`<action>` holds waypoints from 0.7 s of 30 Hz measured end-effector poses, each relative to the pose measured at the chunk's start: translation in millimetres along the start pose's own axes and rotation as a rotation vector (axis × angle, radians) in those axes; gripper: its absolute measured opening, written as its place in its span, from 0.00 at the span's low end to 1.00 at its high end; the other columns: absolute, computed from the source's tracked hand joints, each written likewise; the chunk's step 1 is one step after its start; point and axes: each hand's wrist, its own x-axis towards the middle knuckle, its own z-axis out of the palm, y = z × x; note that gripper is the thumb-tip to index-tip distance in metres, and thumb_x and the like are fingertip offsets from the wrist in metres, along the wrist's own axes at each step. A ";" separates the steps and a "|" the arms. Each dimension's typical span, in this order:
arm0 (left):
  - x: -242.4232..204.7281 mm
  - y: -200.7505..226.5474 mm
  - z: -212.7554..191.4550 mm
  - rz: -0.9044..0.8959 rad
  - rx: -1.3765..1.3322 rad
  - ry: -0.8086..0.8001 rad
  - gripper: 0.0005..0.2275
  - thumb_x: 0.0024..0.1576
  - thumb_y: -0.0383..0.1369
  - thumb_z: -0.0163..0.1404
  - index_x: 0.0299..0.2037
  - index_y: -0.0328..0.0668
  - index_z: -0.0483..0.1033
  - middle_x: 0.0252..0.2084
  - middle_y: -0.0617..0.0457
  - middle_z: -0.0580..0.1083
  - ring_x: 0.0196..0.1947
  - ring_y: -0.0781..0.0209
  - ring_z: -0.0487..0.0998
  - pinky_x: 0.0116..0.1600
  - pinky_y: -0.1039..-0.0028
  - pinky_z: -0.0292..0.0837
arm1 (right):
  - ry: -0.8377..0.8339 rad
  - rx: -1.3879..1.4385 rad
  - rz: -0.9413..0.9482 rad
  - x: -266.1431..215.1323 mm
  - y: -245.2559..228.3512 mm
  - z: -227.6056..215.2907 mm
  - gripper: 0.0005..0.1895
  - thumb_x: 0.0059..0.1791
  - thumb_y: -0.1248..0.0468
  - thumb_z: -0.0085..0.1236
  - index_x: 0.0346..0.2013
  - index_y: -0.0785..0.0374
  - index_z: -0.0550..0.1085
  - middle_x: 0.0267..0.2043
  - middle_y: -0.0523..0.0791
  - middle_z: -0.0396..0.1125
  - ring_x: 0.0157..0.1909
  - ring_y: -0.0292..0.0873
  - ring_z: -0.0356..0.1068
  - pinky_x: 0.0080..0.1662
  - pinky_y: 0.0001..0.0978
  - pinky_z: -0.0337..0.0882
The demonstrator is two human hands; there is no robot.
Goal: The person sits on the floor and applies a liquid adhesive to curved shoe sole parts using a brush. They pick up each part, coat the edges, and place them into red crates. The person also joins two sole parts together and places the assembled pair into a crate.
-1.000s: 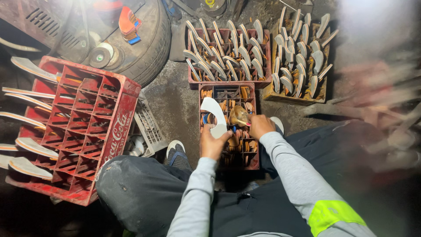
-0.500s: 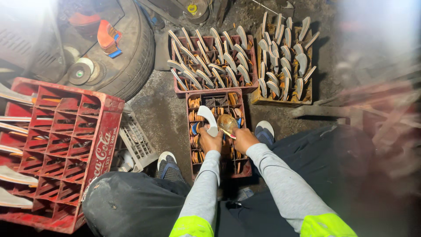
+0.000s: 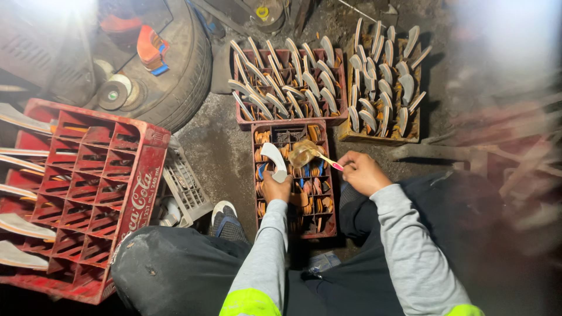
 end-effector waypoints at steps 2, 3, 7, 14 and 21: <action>3.4 -0.2 -3.7 0.008 -0.038 0.034 0.22 0.46 0.37 0.63 0.48 0.37 0.70 0.41 0.33 0.79 0.43 0.35 0.81 0.53 0.54 0.74 | -0.014 -0.020 -0.007 -4.0 -0.1 -5.7 0.10 0.48 0.67 0.49 0.38 0.61 0.78 0.26 0.48 0.74 0.27 0.41 0.72 0.34 0.36 0.71; 3.6 1.3 -5.4 0.001 -0.072 0.069 0.22 0.47 0.37 0.62 0.48 0.37 0.70 0.41 0.33 0.79 0.43 0.36 0.81 0.53 0.55 0.75 | -0.026 -0.097 0.020 -6.0 1.5 -6.9 0.10 0.48 0.66 0.50 0.39 0.60 0.79 0.27 0.49 0.74 0.28 0.44 0.72 0.34 0.39 0.70; -1.2 12.7 -22.6 0.077 -0.106 0.087 0.22 0.46 0.37 0.61 0.49 0.37 0.69 0.41 0.34 0.79 0.43 0.37 0.81 0.51 0.54 0.74 | -0.001 -0.239 -0.085 -9.1 9.8 -4.1 0.09 0.46 0.63 0.54 0.36 0.61 0.80 0.31 0.52 0.76 0.35 0.51 0.76 0.43 0.41 0.73; -36.8 53.3 -27.1 0.120 -0.026 -0.300 0.33 0.43 0.36 0.71 0.51 0.34 0.62 0.46 0.34 0.76 0.45 0.42 0.82 0.52 0.60 0.77 | -0.057 -0.249 -0.069 -17.7 18.5 -4.8 0.09 0.46 0.62 0.56 0.34 0.61 0.80 0.33 0.53 0.75 0.38 0.54 0.76 0.45 0.43 0.73; -36.3 25.6 -8.8 0.111 0.053 -0.304 0.33 0.43 0.35 0.71 0.53 0.34 0.63 0.44 0.34 0.78 0.45 0.41 0.82 0.53 0.61 0.77 | -0.214 0.354 -0.280 -76.6 -10.3 -35.1 0.08 0.54 0.69 0.49 0.42 0.67 0.76 0.28 0.43 0.68 0.29 0.32 0.66 0.33 0.25 0.68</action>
